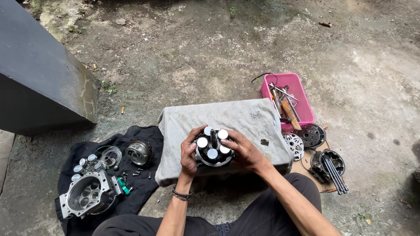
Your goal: The person inserts a metal rod into a cylindrical engine component, rotates it to check fit, and then wipes the component with a cloth. The person handles the part with both hands and uses a rag to clean the surface.
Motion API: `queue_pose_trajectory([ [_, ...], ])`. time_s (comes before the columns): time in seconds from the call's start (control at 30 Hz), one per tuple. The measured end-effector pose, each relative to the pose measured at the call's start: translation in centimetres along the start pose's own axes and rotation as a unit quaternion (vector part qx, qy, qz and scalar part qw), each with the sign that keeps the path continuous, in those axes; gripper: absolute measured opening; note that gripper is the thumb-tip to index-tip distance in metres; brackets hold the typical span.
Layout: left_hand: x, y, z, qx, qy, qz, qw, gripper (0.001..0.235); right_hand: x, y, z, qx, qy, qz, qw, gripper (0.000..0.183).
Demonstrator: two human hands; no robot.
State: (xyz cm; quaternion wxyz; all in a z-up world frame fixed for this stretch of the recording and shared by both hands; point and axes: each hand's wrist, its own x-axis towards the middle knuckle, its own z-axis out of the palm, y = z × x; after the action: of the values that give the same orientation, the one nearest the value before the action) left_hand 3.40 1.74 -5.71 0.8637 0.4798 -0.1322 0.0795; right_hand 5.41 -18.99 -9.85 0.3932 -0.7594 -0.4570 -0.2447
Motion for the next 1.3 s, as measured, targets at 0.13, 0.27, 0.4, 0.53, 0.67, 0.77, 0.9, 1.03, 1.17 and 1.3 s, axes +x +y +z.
queue_pose_trajectory([
  [0.13,0.0,-1.4,-1.0,-0.013,0.017,-0.005,1.000,0.068,-0.3,0.1,0.4,-0.006,-0.003,0.007,1.000,0.061],
  [0.27,-0.3,-2.5,-1.6,-0.063,0.042,-0.019,0.997,0.068,-0.6,0.0,0.3,-0.006,-0.027,0.035,0.999,0.065],
  [0.4,-0.4,-2.5,-1.8,-0.057,0.047,-0.028,0.997,0.064,-0.2,0.0,-0.3,0.021,-0.090,0.065,0.994,0.078],
  [0.53,-0.3,-2.9,-2.4,-0.022,0.046,-0.038,0.998,0.058,1.6,-1.8,-2.2,0.018,-0.128,0.092,0.987,0.090],
  [0.67,-0.5,-2.5,-2.7,0.035,0.037,-0.056,0.997,0.051,3.4,-3.7,-4.0,0.023,-0.197,0.127,0.972,0.102],
  [0.77,-0.6,-3.2,-3.4,0.038,0.041,-0.074,0.996,0.047,3.8,-4.4,-4.5,0.017,-0.223,0.158,0.962,0.100],
  [0.9,-0.7,-3.0,-3.5,0.032,0.052,-0.099,0.993,0.041,4.5,-5.3,-5.1,0.024,-0.234,0.187,0.954,0.096],
  [1.03,-0.3,-1.6,-4.1,0.030,0.046,-0.120,0.991,0.042,2.6,-4.2,-4.2,0.075,-0.239,0.209,0.945,0.091],
  [1.17,-0.3,-0.4,-5.4,0.103,-0.036,-0.171,0.979,0.046,1.1,-4.5,-3.4,0.066,-0.184,0.247,0.949,0.091],
  [1.3,-0.4,-0.4,-5.1,0.157,-0.087,-0.172,0.969,0.043,-1.7,-3.5,-2.0,0.125,-0.109,0.279,0.946,0.088],
])
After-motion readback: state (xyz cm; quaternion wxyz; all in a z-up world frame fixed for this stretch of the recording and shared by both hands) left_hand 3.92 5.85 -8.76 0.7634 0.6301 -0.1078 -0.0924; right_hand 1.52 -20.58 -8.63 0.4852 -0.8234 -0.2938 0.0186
